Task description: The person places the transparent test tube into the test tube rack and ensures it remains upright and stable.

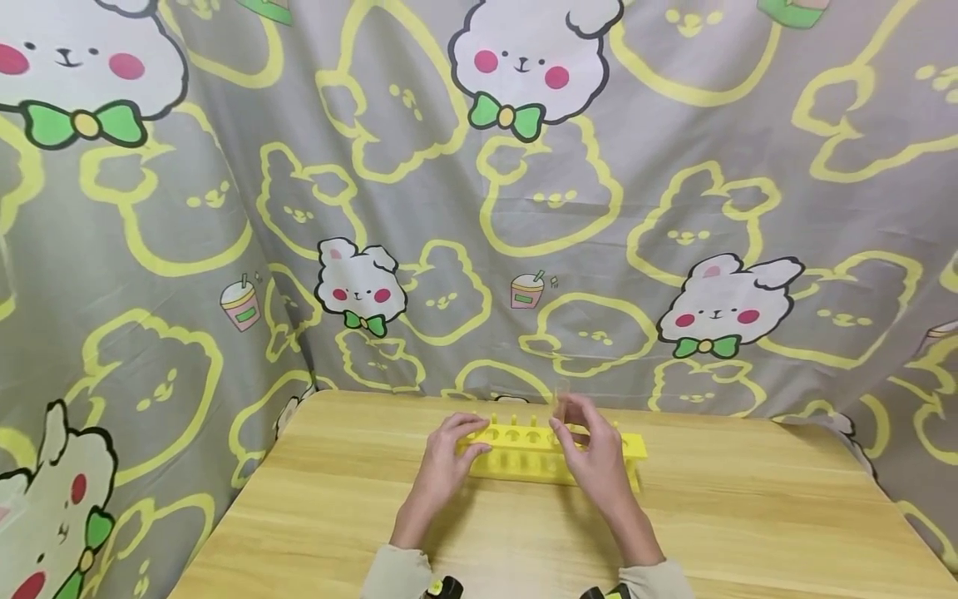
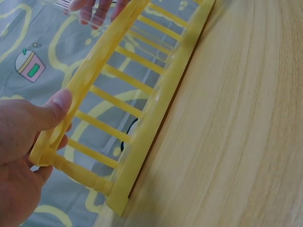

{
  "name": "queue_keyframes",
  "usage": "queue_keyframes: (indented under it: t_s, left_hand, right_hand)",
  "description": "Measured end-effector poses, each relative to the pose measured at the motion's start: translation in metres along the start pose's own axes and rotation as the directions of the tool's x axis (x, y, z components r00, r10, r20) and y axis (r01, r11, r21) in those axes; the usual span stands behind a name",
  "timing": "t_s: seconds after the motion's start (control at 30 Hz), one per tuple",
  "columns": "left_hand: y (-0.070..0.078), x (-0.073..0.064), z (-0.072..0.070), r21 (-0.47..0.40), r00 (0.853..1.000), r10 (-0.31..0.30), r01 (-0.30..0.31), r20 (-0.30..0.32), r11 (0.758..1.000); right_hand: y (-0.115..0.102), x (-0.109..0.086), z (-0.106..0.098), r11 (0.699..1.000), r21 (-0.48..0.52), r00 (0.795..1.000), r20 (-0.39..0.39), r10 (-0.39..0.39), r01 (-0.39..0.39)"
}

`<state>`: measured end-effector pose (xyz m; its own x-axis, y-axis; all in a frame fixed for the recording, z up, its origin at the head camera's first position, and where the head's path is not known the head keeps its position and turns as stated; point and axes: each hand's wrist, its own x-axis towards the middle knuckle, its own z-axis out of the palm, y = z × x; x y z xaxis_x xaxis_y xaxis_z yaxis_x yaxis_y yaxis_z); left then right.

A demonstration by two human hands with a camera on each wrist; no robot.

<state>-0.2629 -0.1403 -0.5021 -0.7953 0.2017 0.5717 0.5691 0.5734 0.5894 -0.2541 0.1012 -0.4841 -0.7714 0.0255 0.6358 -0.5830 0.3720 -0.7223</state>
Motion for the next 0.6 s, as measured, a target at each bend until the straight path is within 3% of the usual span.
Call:
queue_keyframes:
  t_s: [0.6]
  left_hand:
    - [0.0003,0.0007,0.0009,-0.007,1.0,-0.021,0.021,0.022,1.0]
  right_hand:
    - [0.0043,0.0,0.0012,1.0,-0.004,1.0,-0.004,-0.013,0.013]
